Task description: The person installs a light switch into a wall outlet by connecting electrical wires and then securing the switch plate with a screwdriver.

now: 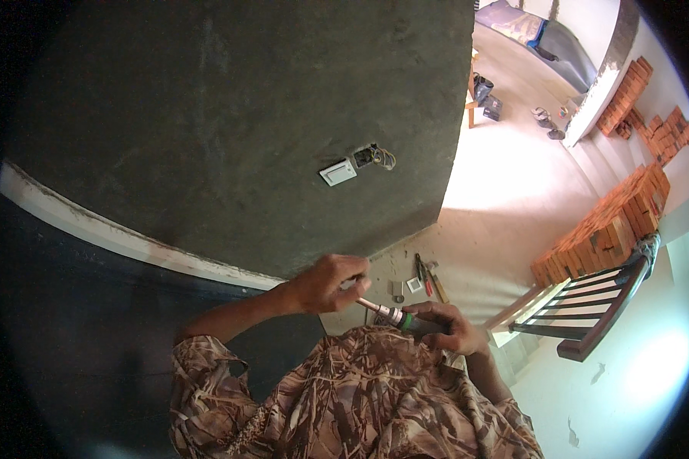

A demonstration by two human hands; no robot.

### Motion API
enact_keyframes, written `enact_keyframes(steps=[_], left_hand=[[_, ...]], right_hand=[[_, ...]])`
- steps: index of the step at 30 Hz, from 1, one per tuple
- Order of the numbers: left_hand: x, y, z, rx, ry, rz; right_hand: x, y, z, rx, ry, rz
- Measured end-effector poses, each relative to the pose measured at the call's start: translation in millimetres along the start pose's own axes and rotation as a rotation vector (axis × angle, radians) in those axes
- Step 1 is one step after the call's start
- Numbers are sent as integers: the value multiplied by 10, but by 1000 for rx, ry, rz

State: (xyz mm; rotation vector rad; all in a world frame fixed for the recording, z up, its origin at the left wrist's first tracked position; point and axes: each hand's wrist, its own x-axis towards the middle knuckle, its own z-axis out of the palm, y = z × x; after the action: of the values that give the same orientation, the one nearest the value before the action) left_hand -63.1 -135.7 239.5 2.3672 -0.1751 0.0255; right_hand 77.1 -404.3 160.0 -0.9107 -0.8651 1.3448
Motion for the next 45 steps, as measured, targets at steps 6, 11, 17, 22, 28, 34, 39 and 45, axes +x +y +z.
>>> enact_keyframes(steps=[6, 11, 17, 22, 28, 34, 39, 45], left_hand=[[249, 58, 216, -1063, 675, -26], [570, 128, 563, -1007, 1030, -53], [618, 57, 665, -1110, 1102, -245], [574, -21, 733, -1170, 1095, -397], [556, -157, 945, -1249, 1152, -489], [727, -609, 894, -1262, 1101, -587], [757, -1237, 654, -1386, 848, -495], [980, -2392, 389, -1635, 887, -610]], right_hand=[[-2, 270, 145, 215, 170, -64], [47, 99, 160, 141, 250, -148], [23, 173, 66, 194, 291, -109], [53, 464, -108, 111, 305, -155], [137, 576, -156, 54, 370, -60], [441, 445, -115, 70, 471, -10], [827, 410, -287, -8, 529, 23], [1370, 491, -578, -64, 654, -5]])
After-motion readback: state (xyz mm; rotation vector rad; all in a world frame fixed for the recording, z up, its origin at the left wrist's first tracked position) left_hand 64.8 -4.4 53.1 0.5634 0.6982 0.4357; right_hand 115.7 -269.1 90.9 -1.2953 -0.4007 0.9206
